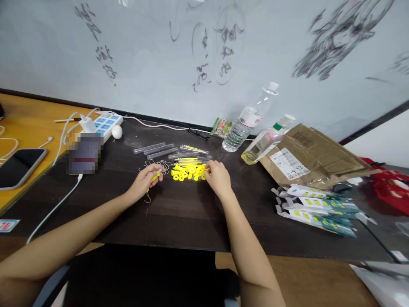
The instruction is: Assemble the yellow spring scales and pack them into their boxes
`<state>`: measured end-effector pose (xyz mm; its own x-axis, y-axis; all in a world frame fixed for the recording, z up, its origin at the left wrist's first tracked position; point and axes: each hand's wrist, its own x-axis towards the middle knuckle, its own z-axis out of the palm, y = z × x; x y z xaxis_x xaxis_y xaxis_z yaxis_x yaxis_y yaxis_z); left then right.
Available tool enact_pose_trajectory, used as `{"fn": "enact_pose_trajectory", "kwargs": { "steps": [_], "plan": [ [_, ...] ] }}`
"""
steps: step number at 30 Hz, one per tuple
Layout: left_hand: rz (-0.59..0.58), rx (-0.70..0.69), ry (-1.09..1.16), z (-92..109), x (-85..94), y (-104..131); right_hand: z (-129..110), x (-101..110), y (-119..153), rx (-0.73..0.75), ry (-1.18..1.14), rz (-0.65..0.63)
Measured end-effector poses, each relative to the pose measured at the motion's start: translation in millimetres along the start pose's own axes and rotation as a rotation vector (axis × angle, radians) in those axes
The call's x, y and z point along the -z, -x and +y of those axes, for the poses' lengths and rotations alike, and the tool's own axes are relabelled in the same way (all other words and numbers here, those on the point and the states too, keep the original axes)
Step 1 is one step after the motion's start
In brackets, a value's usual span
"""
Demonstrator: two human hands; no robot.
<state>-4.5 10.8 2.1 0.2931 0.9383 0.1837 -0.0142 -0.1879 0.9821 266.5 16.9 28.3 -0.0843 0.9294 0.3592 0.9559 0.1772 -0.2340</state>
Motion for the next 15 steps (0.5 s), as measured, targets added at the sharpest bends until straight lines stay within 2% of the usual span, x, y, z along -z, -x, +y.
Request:
{"fn": "enact_pose_trajectory", "kwargs": {
  "steps": [2, 6, 15],
  "plan": [
    [-0.017, -0.007, -0.007, 0.8, -1.1, 0.6, 7.3, 0.1, -0.7, 0.018, 0.094, -0.052],
    [-0.052, -0.032, -0.010, 5.6, -2.5, 2.9, 6.9, -4.6, 0.8, 0.064, 0.190, -0.111],
    [-0.064, -0.072, -0.126, 13.0, -3.8, 7.7, 7.9, -6.6, -0.5, 0.058, 0.175, -0.140]
  ]
}}
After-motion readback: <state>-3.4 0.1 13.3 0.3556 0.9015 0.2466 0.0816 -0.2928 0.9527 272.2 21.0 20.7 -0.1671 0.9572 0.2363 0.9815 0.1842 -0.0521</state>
